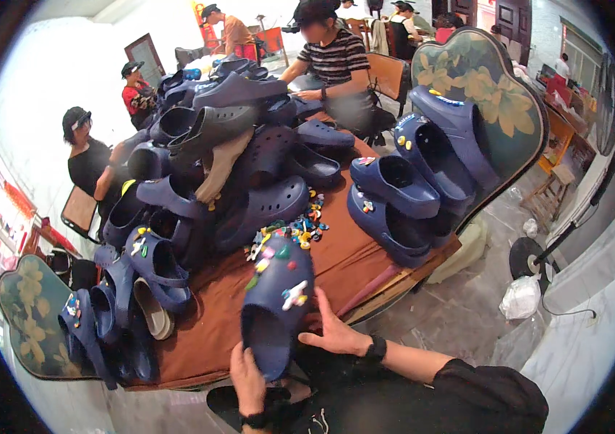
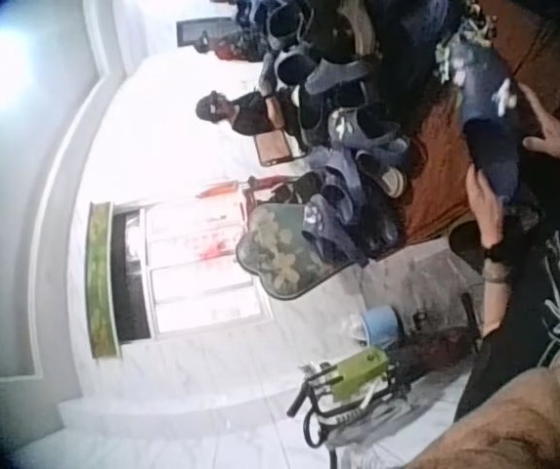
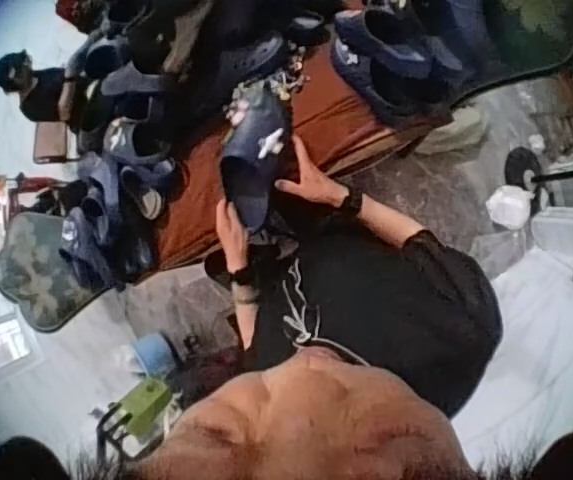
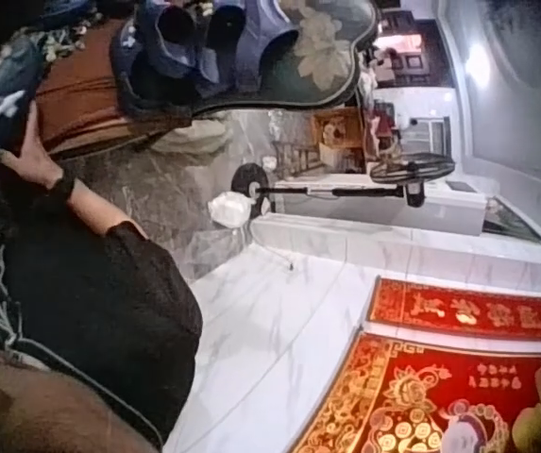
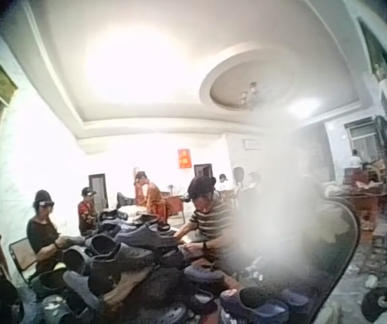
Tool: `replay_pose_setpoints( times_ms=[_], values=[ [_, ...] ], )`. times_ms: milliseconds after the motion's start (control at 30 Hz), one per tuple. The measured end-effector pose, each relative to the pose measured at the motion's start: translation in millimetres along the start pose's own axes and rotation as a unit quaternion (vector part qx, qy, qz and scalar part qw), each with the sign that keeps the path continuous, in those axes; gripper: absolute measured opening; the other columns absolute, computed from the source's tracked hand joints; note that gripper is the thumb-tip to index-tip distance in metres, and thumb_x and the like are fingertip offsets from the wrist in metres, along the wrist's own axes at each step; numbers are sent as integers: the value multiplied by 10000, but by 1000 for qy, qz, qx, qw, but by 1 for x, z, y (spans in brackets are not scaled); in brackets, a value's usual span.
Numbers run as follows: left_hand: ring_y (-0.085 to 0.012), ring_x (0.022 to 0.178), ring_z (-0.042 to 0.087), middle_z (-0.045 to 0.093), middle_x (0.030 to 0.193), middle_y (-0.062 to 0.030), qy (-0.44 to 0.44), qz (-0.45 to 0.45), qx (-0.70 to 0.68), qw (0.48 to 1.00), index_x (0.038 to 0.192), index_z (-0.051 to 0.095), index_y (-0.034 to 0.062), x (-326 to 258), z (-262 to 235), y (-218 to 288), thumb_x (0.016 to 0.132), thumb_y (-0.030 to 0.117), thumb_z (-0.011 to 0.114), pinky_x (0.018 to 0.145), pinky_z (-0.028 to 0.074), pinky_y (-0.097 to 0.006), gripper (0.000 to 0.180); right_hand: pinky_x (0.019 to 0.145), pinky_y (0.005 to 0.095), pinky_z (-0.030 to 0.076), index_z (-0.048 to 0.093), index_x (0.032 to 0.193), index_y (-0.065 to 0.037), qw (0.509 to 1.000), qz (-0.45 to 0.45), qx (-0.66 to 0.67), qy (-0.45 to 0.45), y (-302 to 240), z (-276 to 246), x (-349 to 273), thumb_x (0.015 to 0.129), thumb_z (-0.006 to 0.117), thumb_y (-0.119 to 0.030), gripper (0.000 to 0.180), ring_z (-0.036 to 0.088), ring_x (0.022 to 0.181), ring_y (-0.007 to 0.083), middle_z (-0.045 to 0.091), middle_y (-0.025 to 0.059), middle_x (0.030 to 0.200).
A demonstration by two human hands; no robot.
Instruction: Inserting decorative charms into the holes of foam clog-style footwear.
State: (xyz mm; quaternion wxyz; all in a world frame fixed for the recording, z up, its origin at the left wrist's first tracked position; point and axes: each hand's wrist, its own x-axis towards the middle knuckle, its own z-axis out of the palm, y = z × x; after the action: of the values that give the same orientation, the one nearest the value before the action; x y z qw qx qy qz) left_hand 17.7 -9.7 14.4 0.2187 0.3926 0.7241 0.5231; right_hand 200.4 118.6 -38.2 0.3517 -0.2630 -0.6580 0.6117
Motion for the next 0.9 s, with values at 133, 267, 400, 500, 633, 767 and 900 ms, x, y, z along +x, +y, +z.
replay_pose_setpoints(
  times_ms=[133,267,400,500,633,767,900],
  values=[
    [-215,1060,550,581,1142,-154,-71,139,67,985,1262,529,-36,-4,59,11,998,105,442,930,443,-337,312,1183,381,165,-323,1434,18,997,-9,-26,71,-42,-18,-21,880,719,-269,1215,197,1449,309,151,241,1563],
    [-162,1098,533,579,1194,-95,-215,-47,-218,951,1315,493,-20,0,86,8,998,122,468,948,441,-317,349,1145,381,255,-153,1492,-13,997,-62,1,40,-61,-59,-24,920,655,-275,1025,315,1394,295,270,242,1511],
    [-126,1046,555,592,1187,-50,-131,-92,-244,956,1307,508,-20,6,52,-5,994,114,484,931,448,-273,341,1051,399,378,356,1384,37,933,-161,-323,-5,-68,-100,29,934,578,-181,547,469,1239,365,436,220,1345],
    [-131,1017,557,591,1177,-49,-31,-64,-261,963,1287,516,-23,7,17,-21,991,99,483,915,453,-276,322,1019,435,397,473,1217,44,879,-192,-429,79,-39,-137,105,872,572,-83,382,461,1191,406,453,219,1273],
    [-131,1038,535,577,1199,-59,73,-41,-191,978,1290,507,-18,22,-17,-69,1002,97,465,920,442,-277,313,1057,448,387,466,1285,28,785,-151,-587,128,26,-190,201,806,614,-53,507,430,1240,384,431,210,1352],
    [-136,889,598,614,1091,-71,90,-16,-184,979,1292,493,-7,31,-28,-68,1011,123,459,786,500,-273,312,1110,425,338,481,1311,18,801,-129,-582,55,50,-214,243,798,560,-33,521,383,1328,343,426,182,1403],
    [-157,692,613,630,973,-78,79,-79,-199,974,1276,498,17,36,-48,-118,987,158,494,527,495,-291,322,1141,394,290,486,1341,12,786,-186,-589,31,81,-220,284,828,521,-74,521,370,1359,302,436,152,1435]
  ],
)
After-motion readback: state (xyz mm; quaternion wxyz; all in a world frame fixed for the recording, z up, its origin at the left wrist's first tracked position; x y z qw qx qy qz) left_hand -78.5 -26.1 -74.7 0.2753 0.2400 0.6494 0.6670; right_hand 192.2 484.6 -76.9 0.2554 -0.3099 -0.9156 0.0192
